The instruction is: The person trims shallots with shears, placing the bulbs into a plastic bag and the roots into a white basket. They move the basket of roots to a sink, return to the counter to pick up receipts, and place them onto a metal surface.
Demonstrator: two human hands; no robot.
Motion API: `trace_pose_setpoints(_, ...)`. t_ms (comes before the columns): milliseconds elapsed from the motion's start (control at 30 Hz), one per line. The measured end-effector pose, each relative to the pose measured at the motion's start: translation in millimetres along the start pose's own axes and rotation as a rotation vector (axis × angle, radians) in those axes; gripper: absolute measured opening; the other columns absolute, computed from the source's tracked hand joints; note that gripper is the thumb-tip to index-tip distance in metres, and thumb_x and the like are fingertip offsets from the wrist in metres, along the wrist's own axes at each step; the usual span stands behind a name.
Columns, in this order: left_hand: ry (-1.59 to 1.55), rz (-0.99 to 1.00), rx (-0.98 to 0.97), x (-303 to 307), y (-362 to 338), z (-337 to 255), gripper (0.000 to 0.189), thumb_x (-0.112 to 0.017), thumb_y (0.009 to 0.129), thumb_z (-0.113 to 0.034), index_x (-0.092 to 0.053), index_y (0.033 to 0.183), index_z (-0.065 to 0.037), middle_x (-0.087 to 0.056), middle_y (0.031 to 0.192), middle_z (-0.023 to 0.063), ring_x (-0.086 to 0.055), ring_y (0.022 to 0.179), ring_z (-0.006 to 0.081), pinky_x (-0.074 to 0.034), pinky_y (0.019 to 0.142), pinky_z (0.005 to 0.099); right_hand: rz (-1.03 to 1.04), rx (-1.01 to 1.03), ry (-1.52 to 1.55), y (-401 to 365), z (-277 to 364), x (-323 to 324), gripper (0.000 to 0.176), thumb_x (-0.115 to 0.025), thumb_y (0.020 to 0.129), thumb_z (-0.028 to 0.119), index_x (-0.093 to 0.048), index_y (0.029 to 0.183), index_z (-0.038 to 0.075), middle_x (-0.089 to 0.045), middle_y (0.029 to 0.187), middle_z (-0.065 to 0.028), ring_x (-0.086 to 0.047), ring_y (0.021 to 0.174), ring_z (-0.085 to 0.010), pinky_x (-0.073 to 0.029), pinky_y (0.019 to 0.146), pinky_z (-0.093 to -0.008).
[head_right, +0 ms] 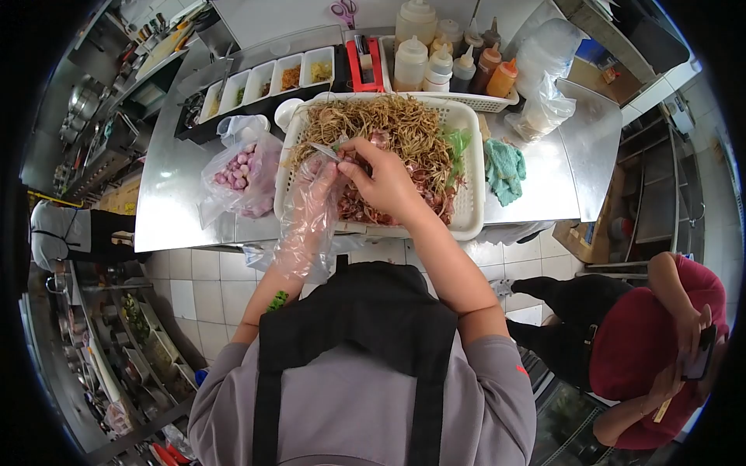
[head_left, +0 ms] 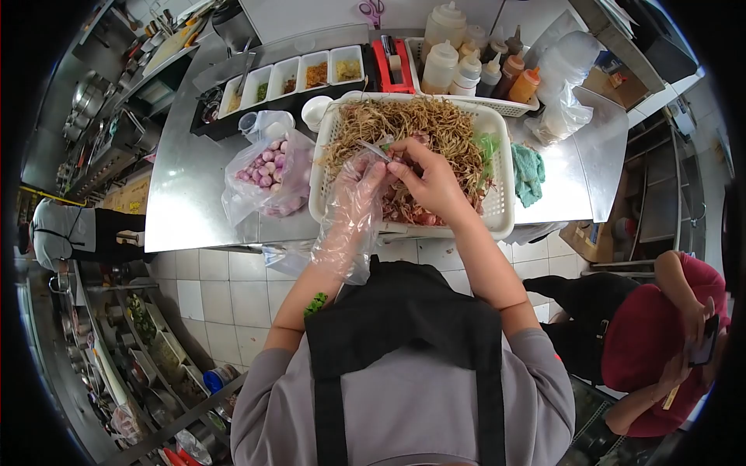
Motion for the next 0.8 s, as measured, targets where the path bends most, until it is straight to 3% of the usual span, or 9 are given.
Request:
trace_pose_setpoints(33, 0.0, 0.001, 0.0, 3, 1, 2, 0.023, -0.06, 0.087, -0.013, -0.056, 0.107, -0.002, -0.06, 0.102, 0.0059, -0.058, 0.092, 0.0145, -0.048, 0.082, 0.0291, 0.013, 0.004, 0.12, 1, -4, 0, 0.019, -0.056, 0.088, 0.01, -0.053, 0.106, 0.004, -0.058, 0.075, -0.0054, -0.055, 0.061, -0.0133, -0.043, 0.057, -0.025)
trace_pose_setpoints(67, 0.04, 0.022, -0.006, 8, 2, 6, 0.025, -0.06, 0.087, -0.013, -0.055, 0.109, -0.002, -0.06, 0.103, 0.0059, -0.058, 0.093, 0.0147, -0.047, 0.083, 0.0286, 0.013, 0.005, 0.119, 0, -6, 6, 0.019, -0.056, 0.088, 0.01, -0.053, 0.106, 0.004, -0.058, 0.075, -0.0054, -0.055, 0.061, -0.0133, -0.043, 0.057, -0.025)
trace_pose_setpoints(133, 0.079, 0.041, -0.015, 5, 2, 0, 0.027, -0.059, 0.088, -0.012, -0.055, 0.112, -0.002, -0.06, 0.105, 0.0059, -0.057, 0.094, 0.0149, -0.047, 0.084, 0.0281, 0.284, -0.433, 0.762, -9, -19, -5, 0.019, -0.053, 0.091, 0.015, -0.05, 0.107, 0.007, -0.05, 0.071, -0.0019, -0.042, 0.046, -0.0073, -0.032, 0.042, -0.0202)
trace_pose_setpoints(233, 0.087, 0.023, 0.096, 3, -4, 2, 0.03, -0.058, 0.088, -0.013, -0.054, 0.115, -0.002, -0.06, 0.107, 0.0059, -0.057, 0.095, 0.0148, -0.047, 0.083, 0.027, 0.225, -0.555, 0.982, -12, -19, -5, 0.022, -0.054, 0.091, 0.017, -0.05, 0.11, 0.008, -0.042, 0.062, 0.0019, -0.03, 0.04, -0.0041, -0.022, 0.037, -0.0195)
trace_pose_setpoints(267, 0.029, 0.014, 0.083, 2, -3, 2, 0.029, -0.059, 0.087, -0.012, -0.054, 0.114, -0.002, -0.06, 0.105, 0.0059, -0.057, 0.095, 0.0146, -0.048, 0.082, 0.0268, 0.226, -0.546, 1.023, -11, -18, -5, 0.021, -0.057, 0.09, 0.016, -0.052, 0.107, 0.005, -0.047, 0.064, 0.0016, -0.034, 0.042, -0.0047, -0.026, 0.038, -0.0198)
trace_pose_setpoints(300, -0.028, 0.007, 0.069, 2, -1, 2, 0.029, -0.06, 0.087, -0.011, -0.054, 0.113, -0.002, -0.06, 0.103, 0.0059, -0.057, 0.094, 0.0143, -0.048, 0.08, 0.0265, 0.228, -0.545, 1.023, -11, -20, -8, 0.021, -0.057, 0.09, 0.016, -0.052, 0.107, 0.005, -0.047, 0.064, 0.0016, -0.034, 0.042, -0.0047, -0.026, 0.038, -0.0198)
trace_pose_setpoints(367, -0.028, -0.027, 0.038, 4, 3, 6, 0.027, -0.061, 0.086, -0.009, -0.054, 0.111, -0.001, -0.06, 0.102, 0.0062, -0.058, 0.092, 0.0145, -0.049, 0.078, 0.0263, 0.062, -0.401, 0.654, -4, -26, -2, 0.019, -0.06, 0.087, 0.014, -0.054, 0.103, 0.004, -0.05, 0.067, 0.0009, -0.039, 0.046, -0.004, -0.029, 0.039, -0.019)
trace_pose_setpoints(467, -0.03, -0.069, 0.015, 25, 9, 19, 0.024, -0.061, 0.084, -0.005, -0.055, 0.107, -0.001, -0.061, 0.1, 0.007, -0.059, 0.089, 0.0156, -0.05, 0.074, 0.026, 0.075, -0.341, 0.457, -4, -14, -5, 0.017, -0.061, 0.086, 0.013, -0.054, 0.1, 0.005, -0.051, 0.067, -0.0011, -0.039, 0.044, -0.0037, -0.03, 0.04, -0.0169)
trace_pose_setpoints(800, -0.031, -0.067, 0.052, 9, 5, 8, 0.026, -0.059, 0.085, -0.004, -0.056, 0.111, -0.001, -0.061, 0.099, 0.0068, -0.06, 0.086, 0.0164, -0.051, 0.076, 0.0255, 0.121, -0.523, 0.882, -6, -22, 0, 0.014, -0.06, 0.087, 0.015, -0.057, 0.097, 0.005, -0.053, 0.066, -0.0012, -0.039, 0.043, -0.0047, -0.03, 0.039, -0.0183)
Point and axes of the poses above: each hand's wrist, its own y-axis towards the middle knuckle, its own x-axis out of the back of the hand, z = x × y, the point moved 7 cm from there along y, towards the middle knuckle
